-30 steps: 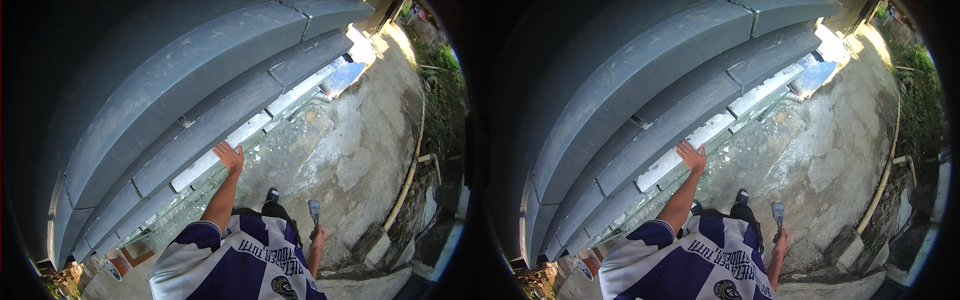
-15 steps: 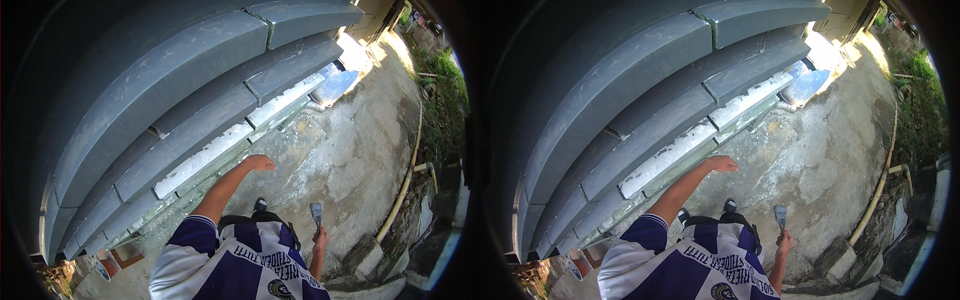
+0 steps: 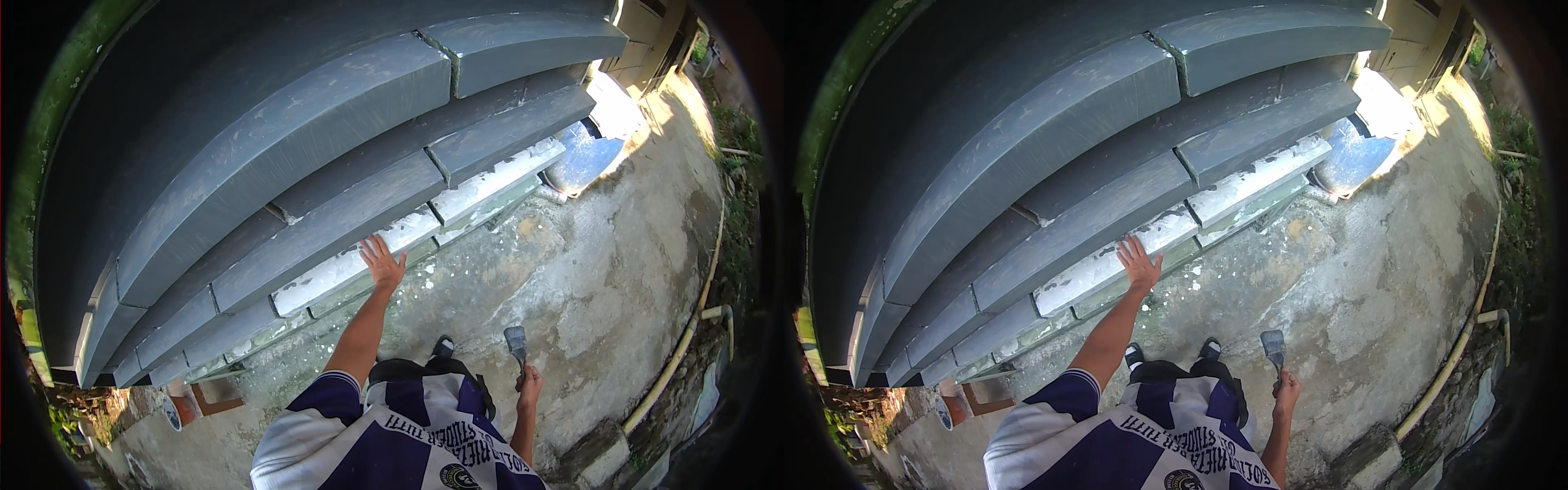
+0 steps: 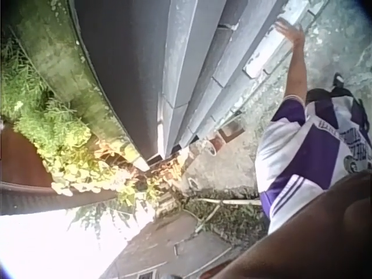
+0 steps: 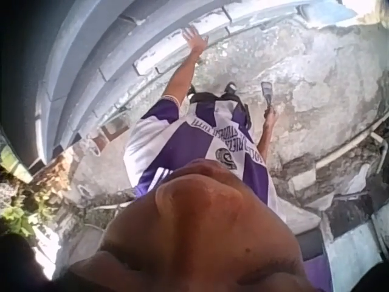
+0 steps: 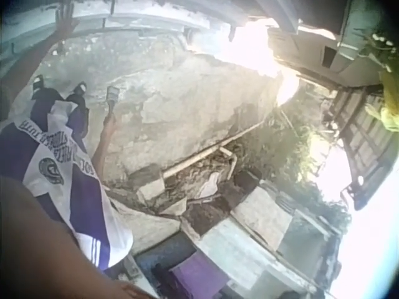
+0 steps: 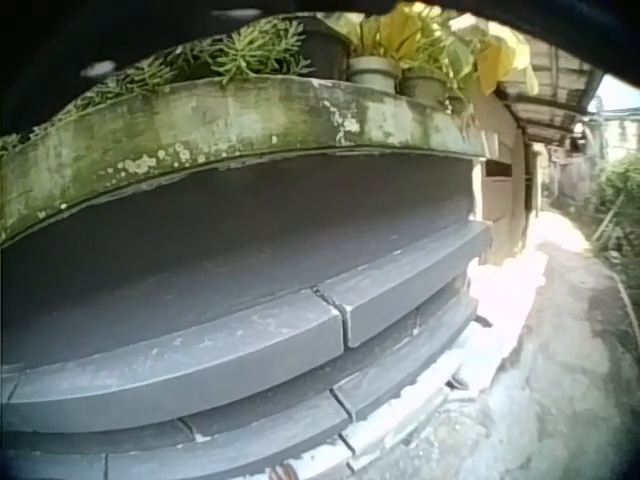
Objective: Applying patching compound to the joints of a concrete wall using a putty knife.
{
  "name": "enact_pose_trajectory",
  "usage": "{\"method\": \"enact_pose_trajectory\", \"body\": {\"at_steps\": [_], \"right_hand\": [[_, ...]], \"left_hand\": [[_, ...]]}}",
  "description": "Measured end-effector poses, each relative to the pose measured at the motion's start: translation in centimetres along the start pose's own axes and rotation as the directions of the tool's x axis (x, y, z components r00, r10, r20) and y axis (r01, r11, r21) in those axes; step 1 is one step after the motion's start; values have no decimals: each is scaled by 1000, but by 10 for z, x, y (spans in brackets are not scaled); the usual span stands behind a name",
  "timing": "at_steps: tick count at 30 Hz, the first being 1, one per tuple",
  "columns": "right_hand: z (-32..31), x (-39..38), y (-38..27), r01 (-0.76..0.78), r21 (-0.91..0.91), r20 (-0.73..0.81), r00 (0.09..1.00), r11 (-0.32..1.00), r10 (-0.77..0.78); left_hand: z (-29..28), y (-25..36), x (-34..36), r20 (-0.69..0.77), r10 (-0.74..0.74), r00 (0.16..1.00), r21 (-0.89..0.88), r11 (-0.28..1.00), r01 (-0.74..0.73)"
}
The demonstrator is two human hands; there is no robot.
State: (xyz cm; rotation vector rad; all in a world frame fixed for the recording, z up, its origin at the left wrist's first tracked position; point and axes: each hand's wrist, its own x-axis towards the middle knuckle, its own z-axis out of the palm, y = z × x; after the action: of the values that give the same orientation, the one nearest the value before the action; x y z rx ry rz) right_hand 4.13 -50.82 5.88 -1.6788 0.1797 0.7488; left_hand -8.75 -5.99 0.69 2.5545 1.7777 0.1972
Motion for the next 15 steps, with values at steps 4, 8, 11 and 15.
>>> {"method": "enact_pose_trajectory", "body": {"at_steps": [4,8,11,15], "right_hand": [[-15,-18,-2,-23,-21,-57,998,1000,22],[-37,-16,14,-18,11,-74,997,1000,19],[-47,-16,16,-6,47,-130,991,999,12],[-44,-21,15,19,88,-151,988,996,-6]], "left_hand": [[0,70,12,73,314,946,-53,949,-311],[5,130,-5,237,877,418,-690,454,-563],[0,139,-46,86,919,384,-693,332,-640],[-4,96,-30,-144,647,749,-588,553,-590]]}}
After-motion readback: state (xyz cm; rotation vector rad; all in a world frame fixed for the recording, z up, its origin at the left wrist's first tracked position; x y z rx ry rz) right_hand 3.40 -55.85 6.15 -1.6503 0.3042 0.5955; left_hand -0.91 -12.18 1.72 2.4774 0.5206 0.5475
